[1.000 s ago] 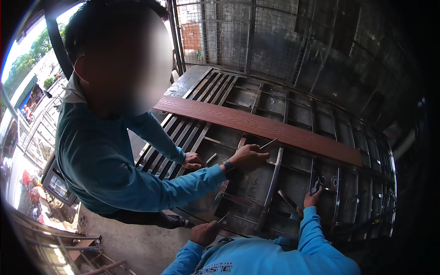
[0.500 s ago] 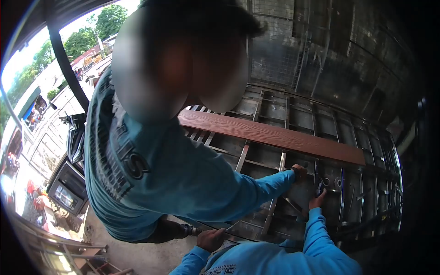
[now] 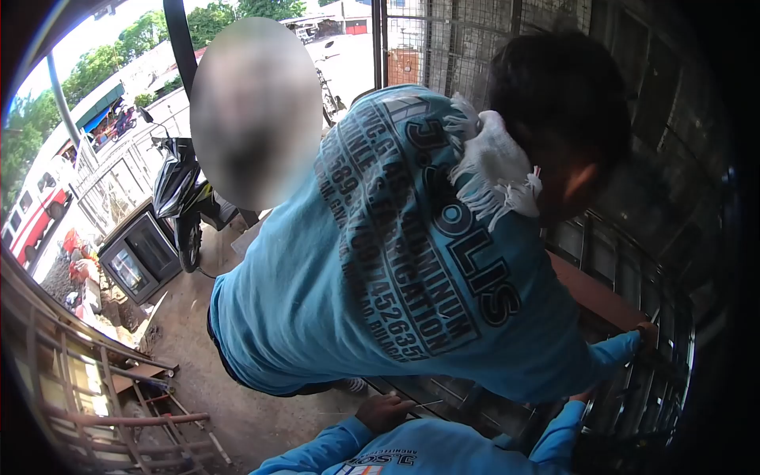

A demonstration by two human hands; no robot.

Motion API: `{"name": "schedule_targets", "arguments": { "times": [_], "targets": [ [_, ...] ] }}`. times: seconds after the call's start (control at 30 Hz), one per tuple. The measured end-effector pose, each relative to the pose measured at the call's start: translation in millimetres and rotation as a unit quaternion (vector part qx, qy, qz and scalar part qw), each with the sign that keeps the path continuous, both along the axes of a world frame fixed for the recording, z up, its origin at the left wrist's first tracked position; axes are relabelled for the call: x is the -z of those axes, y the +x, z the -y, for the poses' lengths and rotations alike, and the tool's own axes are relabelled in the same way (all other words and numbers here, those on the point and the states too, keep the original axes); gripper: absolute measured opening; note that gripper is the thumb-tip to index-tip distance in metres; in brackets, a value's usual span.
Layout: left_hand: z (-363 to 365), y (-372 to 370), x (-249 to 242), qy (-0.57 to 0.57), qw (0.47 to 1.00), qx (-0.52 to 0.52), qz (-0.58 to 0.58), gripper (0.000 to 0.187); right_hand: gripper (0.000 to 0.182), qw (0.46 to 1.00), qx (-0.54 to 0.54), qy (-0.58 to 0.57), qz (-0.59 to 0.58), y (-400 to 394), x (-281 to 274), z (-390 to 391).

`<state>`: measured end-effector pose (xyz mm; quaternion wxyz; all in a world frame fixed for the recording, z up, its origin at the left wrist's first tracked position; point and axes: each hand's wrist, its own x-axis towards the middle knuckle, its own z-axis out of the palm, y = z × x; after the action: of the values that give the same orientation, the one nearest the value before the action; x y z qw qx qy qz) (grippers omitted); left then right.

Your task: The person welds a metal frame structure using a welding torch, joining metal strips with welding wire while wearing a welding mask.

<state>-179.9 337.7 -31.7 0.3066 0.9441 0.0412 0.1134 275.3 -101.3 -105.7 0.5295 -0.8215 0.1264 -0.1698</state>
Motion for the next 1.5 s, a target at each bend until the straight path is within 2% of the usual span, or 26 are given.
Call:
{"name": "schedule_targets", "arguments": {
  "times": [0.13, 0.27, 0.4, 0.43, 0.53, 0.57, 0.6, 0.67, 0.7, 0.73, 1.0, 1.27, 1.33, 1.43, 1.5],
  "targets": [
    [-2, 2, -7, 0.01, 1.0, 0.011, -0.009, 0.033, 0.057, 0.979, 0.017, -0.184, -0.085, -11, -21, 40],
    [-5, 3, -10, -0.006, 0.999, 0.031, -0.019, 0.034, 0.055, 0.897, 0.008, -0.389, -0.208, -24, -25, 75],
    [-8, 5, -3, -0.001, 0.998, 0.046, -0.05, 0.034, 0.053, 0.767, -0.037, -0.556, -0.32, -32, -23, 102],
    [-8, 4, 1, -0.005, 0.997, 0.053, -0.052, 0.033, 0.052, 0.72, -0.06, -0.598, -0.347, -31, -21, 110],
    [-15, 8, -8, -0.108, 0.989, 0.1, 0.013, 0.032, 0.051, 0.526, -0.177, -0.717, -0.422, -25, -4, 135],
    [-14, 10, -16, -0.086, 0.993, 0.081, 0.025, 0.029, 0.051, 0.491, -0.203, -0.732, -0.428, -25, 3, 142],
    [-12, 12, -19, -0.078, 0.994, 0.075, 0.025, 0.029, 0.05, 0.482, -0.214, -0.734, -0.428, -28, 12, 147],
    [-11, 14, -20, -0.058, 0.996, 0.071, 0.011, 0.028, 0.065, 0.757, -0.084, -0.586, -0.278, -59, 3, 150],
    [-9, 15, -18, -0.048, 0.996, 0.069, 0.001, 0.027, 0.073, 0.854, -0.054, -0.49, -0.164, -74, 0, 153],
    [-9, 16, -17, -0.038, 0.997, 0.069, -0.008, 0.027, 0.073, 0.889, -0.038, -0.44, -0.12, -85, -2, 154],
    [-6, 18, -10, 0.03, 0.997, 0.049, -0.052, 0.024, 0.073, 0.873, -0.007, -0.404, -0.274, -147, -37, 194],
    [0, 21, 4, 0.187, 0.975, 0.002, -0.117, 0.023, 0.075, 0.86, -0.026, -0.352, -0.368, -200, -158, 174],
    [3, 21, 6, 0.211, 0.968, -0.012, -0.136, 0.023, 0.078, 0.872, -0.034, -0.367, -0.323, -202, -146, 181],
    [16, 28, 1, 0.191, 0.958, -0.05, -0.207, 0.019, 0.084, 0.896, -0.034, -0.393, -0.201, -204, -106, 200],
    [23, 29, -3, 0.185, 0.97, -0.066, -0.145, 0.015, 0.086, 0.904, -0.027, -0.391, -0.172, -207, -68, 221]
  ]
}}
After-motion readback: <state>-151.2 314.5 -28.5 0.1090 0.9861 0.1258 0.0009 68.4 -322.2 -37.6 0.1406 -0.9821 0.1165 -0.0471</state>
